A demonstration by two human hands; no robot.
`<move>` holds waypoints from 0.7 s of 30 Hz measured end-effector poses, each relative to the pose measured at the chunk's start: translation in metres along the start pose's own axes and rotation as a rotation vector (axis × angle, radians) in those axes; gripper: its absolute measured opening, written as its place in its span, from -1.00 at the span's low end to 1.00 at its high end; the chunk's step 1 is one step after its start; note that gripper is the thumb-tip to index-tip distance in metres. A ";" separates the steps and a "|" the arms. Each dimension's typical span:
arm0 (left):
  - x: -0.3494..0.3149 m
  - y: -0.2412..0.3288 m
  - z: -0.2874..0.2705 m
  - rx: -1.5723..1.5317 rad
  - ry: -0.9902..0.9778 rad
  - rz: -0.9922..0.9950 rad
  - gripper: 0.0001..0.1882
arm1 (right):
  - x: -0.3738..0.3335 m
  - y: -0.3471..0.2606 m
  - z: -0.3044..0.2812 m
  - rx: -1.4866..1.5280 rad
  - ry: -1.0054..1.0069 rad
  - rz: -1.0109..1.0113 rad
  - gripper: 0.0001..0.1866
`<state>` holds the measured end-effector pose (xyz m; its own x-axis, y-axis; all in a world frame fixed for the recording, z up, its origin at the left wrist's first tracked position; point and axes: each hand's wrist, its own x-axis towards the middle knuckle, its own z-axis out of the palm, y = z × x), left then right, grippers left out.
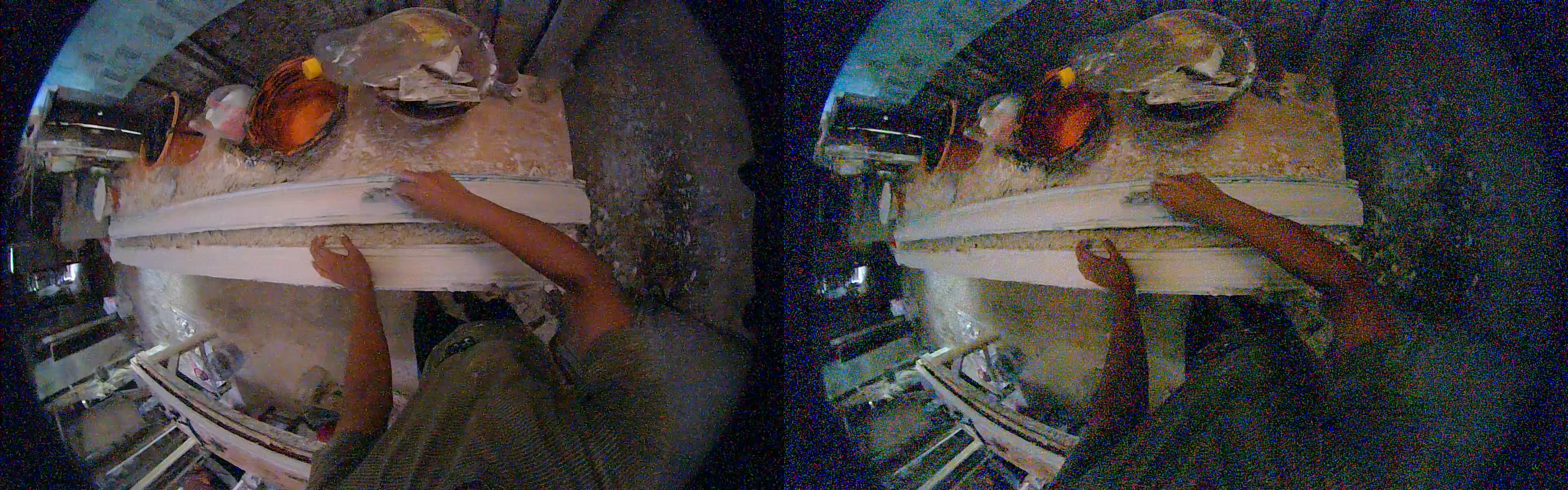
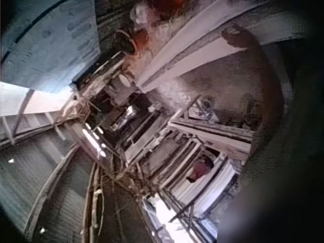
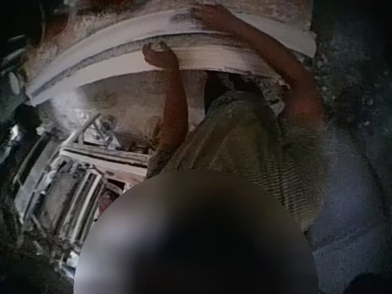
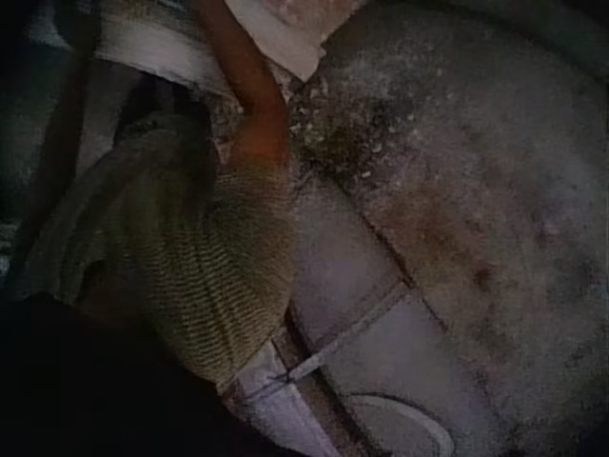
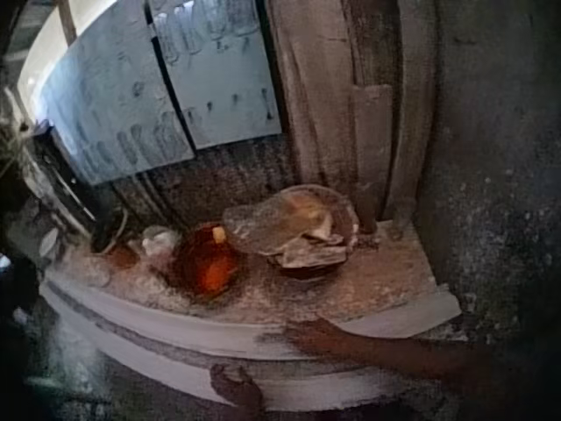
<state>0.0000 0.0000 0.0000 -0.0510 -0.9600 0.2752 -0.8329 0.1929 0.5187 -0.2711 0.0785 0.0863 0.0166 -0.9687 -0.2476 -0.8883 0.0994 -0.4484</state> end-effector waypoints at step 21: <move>-0.005 -0.010 -0.002 -0.218 0.222 0.080 -0.59 | -0.323 0.076 0.045 -0.124 -0.142 0.149 -0.53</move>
<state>0.0097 0.0031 -0.0046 0.0302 -0.8770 0.4796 -0.6920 0.3279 0.6431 -0.3234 0.4095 0.0940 -0.0628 -0.9028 -0.4254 -0.9350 0.2022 -0.2912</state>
